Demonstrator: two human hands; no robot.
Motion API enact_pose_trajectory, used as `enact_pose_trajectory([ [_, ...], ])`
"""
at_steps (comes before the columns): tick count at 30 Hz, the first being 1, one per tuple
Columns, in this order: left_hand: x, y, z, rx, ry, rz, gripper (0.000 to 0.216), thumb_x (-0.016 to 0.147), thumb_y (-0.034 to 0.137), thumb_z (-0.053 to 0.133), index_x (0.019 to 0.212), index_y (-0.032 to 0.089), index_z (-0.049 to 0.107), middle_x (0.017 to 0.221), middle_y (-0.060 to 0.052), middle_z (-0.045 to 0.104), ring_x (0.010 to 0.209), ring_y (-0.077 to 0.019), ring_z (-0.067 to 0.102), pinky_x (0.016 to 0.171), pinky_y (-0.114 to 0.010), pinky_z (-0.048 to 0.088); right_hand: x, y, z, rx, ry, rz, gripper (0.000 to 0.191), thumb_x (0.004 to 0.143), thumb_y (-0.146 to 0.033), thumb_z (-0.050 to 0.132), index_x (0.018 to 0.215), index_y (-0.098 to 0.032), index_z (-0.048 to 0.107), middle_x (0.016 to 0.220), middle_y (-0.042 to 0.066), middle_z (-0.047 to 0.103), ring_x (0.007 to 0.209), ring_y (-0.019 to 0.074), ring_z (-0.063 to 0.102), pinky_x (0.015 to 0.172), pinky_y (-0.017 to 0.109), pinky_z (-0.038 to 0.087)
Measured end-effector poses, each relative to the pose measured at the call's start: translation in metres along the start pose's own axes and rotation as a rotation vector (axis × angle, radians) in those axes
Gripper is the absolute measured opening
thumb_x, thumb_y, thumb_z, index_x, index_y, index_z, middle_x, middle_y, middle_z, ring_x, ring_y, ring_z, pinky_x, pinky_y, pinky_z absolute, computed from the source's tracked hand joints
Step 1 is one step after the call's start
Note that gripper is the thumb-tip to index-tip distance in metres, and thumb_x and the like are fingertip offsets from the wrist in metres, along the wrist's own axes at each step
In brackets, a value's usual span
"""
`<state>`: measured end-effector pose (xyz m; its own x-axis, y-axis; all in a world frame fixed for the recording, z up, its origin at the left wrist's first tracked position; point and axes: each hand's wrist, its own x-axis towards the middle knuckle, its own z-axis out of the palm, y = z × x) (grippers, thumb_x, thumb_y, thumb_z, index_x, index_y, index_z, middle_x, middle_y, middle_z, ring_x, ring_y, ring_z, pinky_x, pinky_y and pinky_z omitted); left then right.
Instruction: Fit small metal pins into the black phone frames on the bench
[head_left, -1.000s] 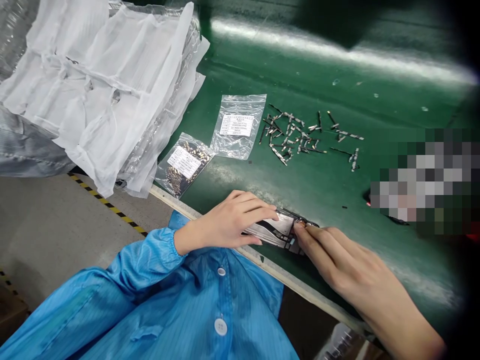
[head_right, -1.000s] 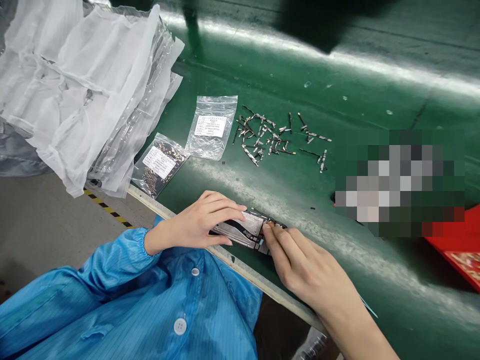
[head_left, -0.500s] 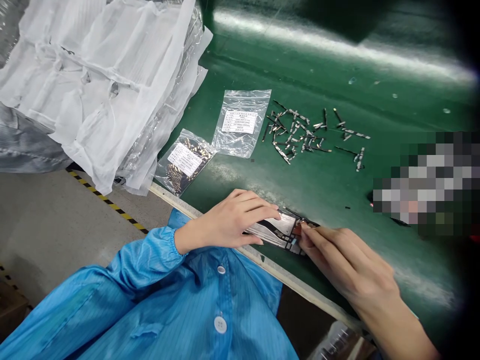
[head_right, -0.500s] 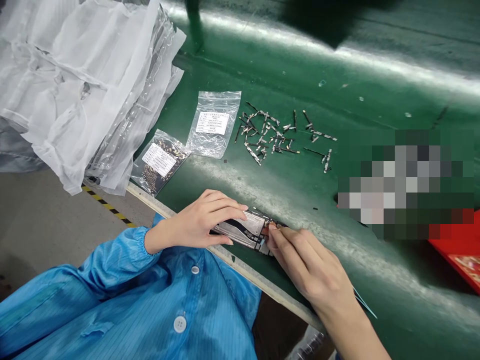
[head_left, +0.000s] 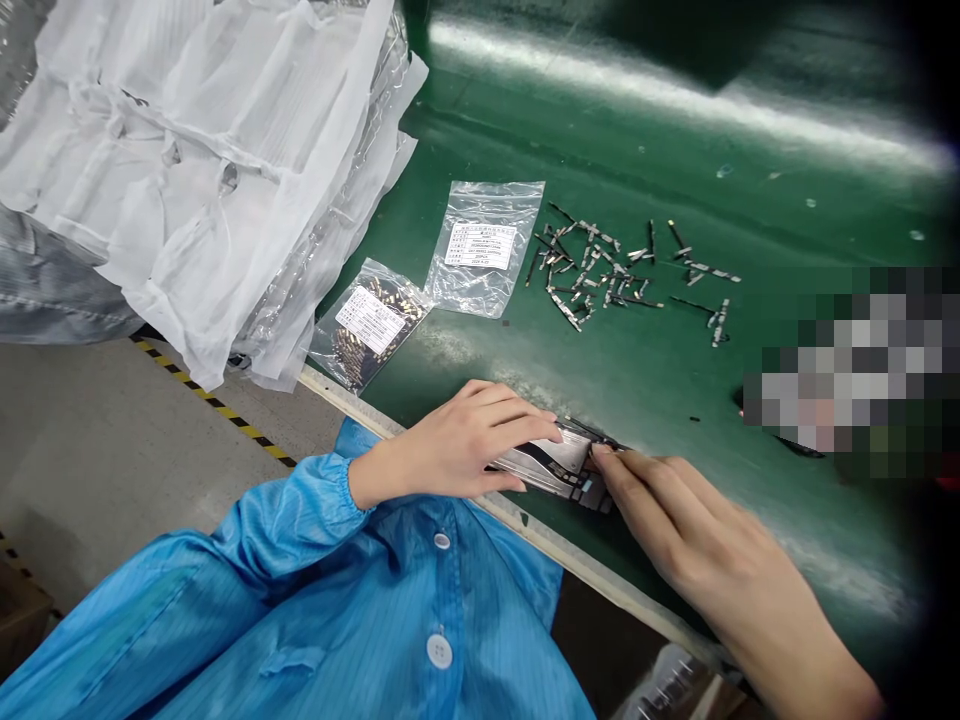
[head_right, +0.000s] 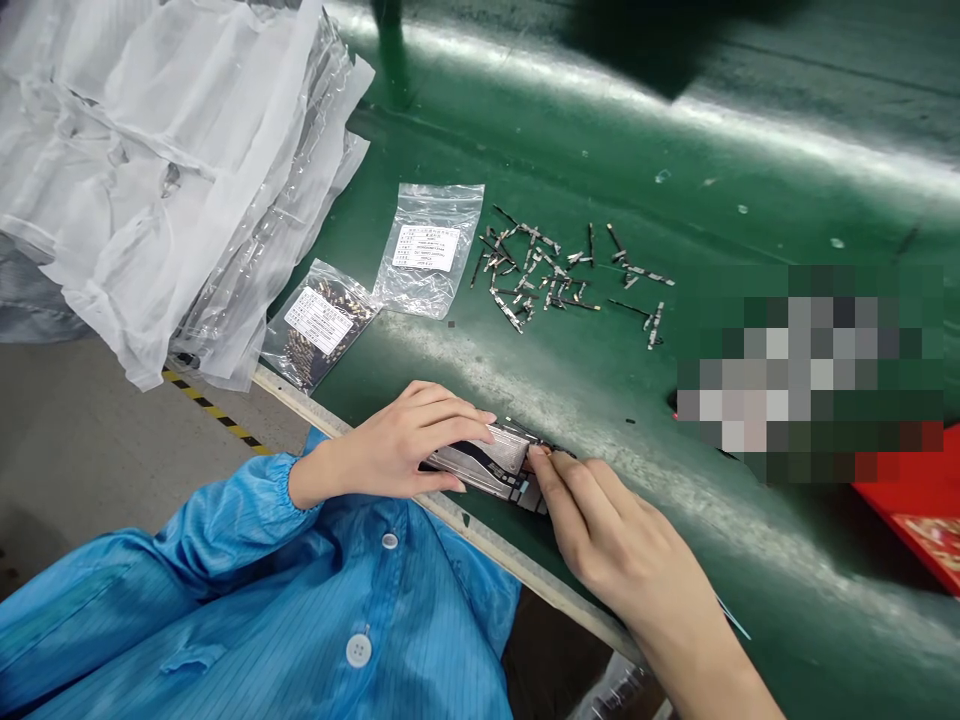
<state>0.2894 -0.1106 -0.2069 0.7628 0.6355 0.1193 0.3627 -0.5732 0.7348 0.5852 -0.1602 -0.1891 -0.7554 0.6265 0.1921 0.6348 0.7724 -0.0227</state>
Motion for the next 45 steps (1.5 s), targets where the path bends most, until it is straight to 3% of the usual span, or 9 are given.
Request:
enact_pose_trajectory([
  [7,0.0,0.003,-0.001,-0.003,-0.014,-0.045,0.05,0.098,0.032,0.081,0.142,0.022,0.061,0.15,-0.013,0.069,0.136,-0.0313,0.062,0.112,-0.047,0.046,-0.003,-0.003,0.014,0.032,0.08,0.01,0.062,0.103,-0.003,0.067,0.16,0.002,0.043,0.106,0.017,0.074,0.086,0.0265,0.07,0.075,0.039,0.058],
  [13,-0.001,0.001,0.001,0.001,0.004,-0.036,0.051,0.096,0.036,0.083,0.14,0.021,0.061,0.149,-0.013,0.069,0.134,-0.0318,0.062,0.111,-0.047,0.047,-0.005,0.0,0.018,0.065,0.104,0.054,0.061,0.106,-0.008,0.066,0.163,-0.008,0.043,0.105,0.014,0.076,0.085,0.0253,0.073,0.075,0.037,0.061],
  [17,-0.002,0.0,0.004,0.002,0.008,-0.028,0.053,0.096,0.035,0.083,0.142,0.02,0.06,0.15,-0.014,0.068,0.134,-0.031,0.063,0.11,-0.046,0.047,-0.008,-0.002,0.011,0.106,0.131,0.034,0.074,0.103,-0.006,0.07,0.169,-0.007,0.037,0.103,0.014,0.077,0.08,0.025,0.072,0.074,0.038,0.061],
  [21,-0.002,-0.002,0.005,0.001,-0.008,-0.022,0.054,0.096,0.035,0.083,0.143,0.021,0.061,0.151,-0.013,0.068,0.134,-0.0311,0.062,0.112,-0.047,0.047,-0.011,0.004,-0.002,0.096,0.238,0.157,0.084,0.096,-0.001,0.077,0.17,-0.016,0.042,0.105,0.013,0.077,0.081,0.0249,0.073,0.073,0.036,0.061],
  [24,-0.003,-0.002,0.004,0.007,0.002,-0.016,0.053,0.095,0.037,0.083,0.142,0.021,0.063,0.152,-0.014,0.067,0.134,-0.0316,0.062,0.113,-0.048,0.048,0.0,0.026,-0.006,-0.049,0.363,0.261,0.074,0.093,-0.005,0.082,0.16,-0.024,0.057,0.106,0.011,0.078,0.078,0.0239,0.072,0.071,0.035,0.06],
  [30,-0.005,-0.001,0.004,0.028,0.038,0.013,0.044,0.095,0.037,0.084,0.132,0.019,0.067,0.15,-0.015,0.068,0.132,-0.031,0.063,0.11,-0.048,0.048,0.051,0.091,-0.005,-0.091,0.342,0.405,0.01,0.106,-0.022,0.068,0.114,-0.021,0.073,0.105,0.011,0.078,0.092,0.0254,0.075,0.082,0.035,0.059],
  [33,-0.005,-0.001,0.005,0.033,0.067,0.026,0.041,0.094,0.041,0.085,0.125,0.019,0.069,0.149,-0.014,0.069,0.129,-0.031,0.064,0.109,-0.047,0.048,0.071,0.111,-0.007,0.128,0.288,0.544,0.016,0.109,-0.03,0.063,0.102,-0.021,0.074,0.105,0.014,0.078,0.095,0.0271,0.074,0.086,0.038,0.057],
  [39,-0.005,0.0,0.004,0.037,0.04,0.001,0.039,0.094,0.039,0.086,0.124,0.02,0.071,0.149,-0.014,0.069,0.133,-0.0315,0.064,0.11,-0.047,0.047,0.102,0.132,0.0,0.361,0.289,0.679,0.02,0.103,-0.036,0.066,0.098,-0.02,0.077,0.098,0.012,0.08,0.075,0.0212,0.069,0.067,0.033,0.053],
  [45,-0.005,-0.002,0.004,0.054,0.018,-0.014,0.044,0.093,0.046,0.086,0.126,0.022,0.071,0.151,-0.014,0.067,0.13,-0.0314,0.064,0.109,-0.047,0.048,0.148,0.164,0.025,0.619,0.211,0.754,0.03,0.103,-0.041,0.062,0.106,-0.017,0.079,0.099,0.011,0.082,0.083,0.0222,0.077,0.078,0.034,0.062],
])
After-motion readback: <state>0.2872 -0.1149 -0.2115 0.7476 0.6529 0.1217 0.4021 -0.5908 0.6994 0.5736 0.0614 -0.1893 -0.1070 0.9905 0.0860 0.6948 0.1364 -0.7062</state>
